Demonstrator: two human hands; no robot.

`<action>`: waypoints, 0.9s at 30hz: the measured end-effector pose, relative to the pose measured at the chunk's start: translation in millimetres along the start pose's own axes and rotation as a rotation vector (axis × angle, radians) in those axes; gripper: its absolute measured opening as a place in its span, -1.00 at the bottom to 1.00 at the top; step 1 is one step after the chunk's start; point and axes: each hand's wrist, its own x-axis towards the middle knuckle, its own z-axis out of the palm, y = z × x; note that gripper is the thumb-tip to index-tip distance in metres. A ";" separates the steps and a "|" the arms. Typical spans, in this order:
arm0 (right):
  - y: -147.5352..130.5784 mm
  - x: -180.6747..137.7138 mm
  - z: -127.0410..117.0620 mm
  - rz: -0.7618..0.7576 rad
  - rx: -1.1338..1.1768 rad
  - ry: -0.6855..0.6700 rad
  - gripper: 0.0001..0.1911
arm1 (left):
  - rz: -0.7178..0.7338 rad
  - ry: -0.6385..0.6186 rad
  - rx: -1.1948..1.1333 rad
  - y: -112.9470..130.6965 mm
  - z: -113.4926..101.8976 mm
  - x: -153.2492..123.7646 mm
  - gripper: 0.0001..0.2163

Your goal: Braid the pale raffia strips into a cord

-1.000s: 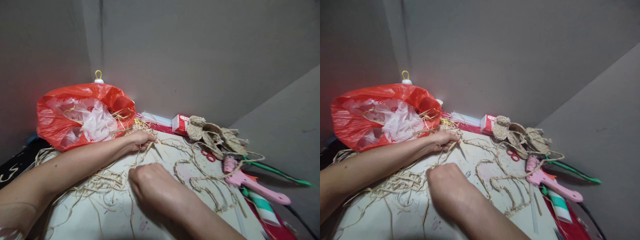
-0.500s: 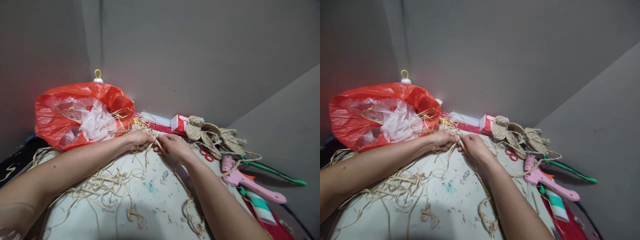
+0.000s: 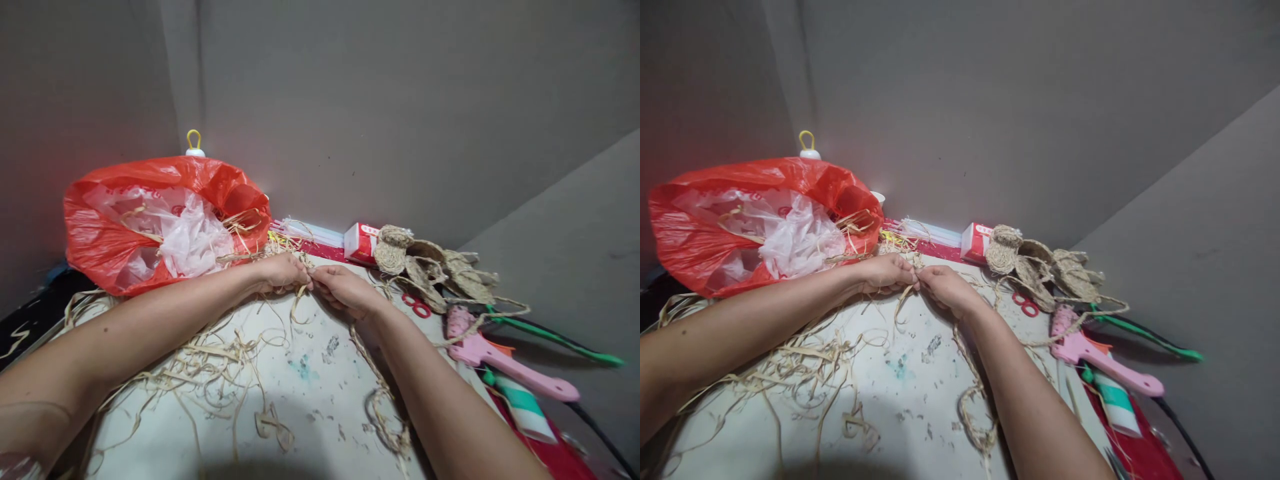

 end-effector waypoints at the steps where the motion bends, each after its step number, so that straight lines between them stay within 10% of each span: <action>1: -0.2 -0.4 -0.2 0.008 0.025 -0.030 -0.77 | -0.002 0.011 0.012 0.0 0.2 -0.3 -0.86; 15: 9.2 8.3 -10.4 0.000 0.309 -0.155 -0.70 | -0.070 -0.015 0.164 22.9 -21.4 -16.5 -0.82; 27: 12.8 10.6 -17.1 0.003 0.385 -0.213 -0.67 | 0.011 0.154 0.843 83.4 -66.5 -92.2 -0.87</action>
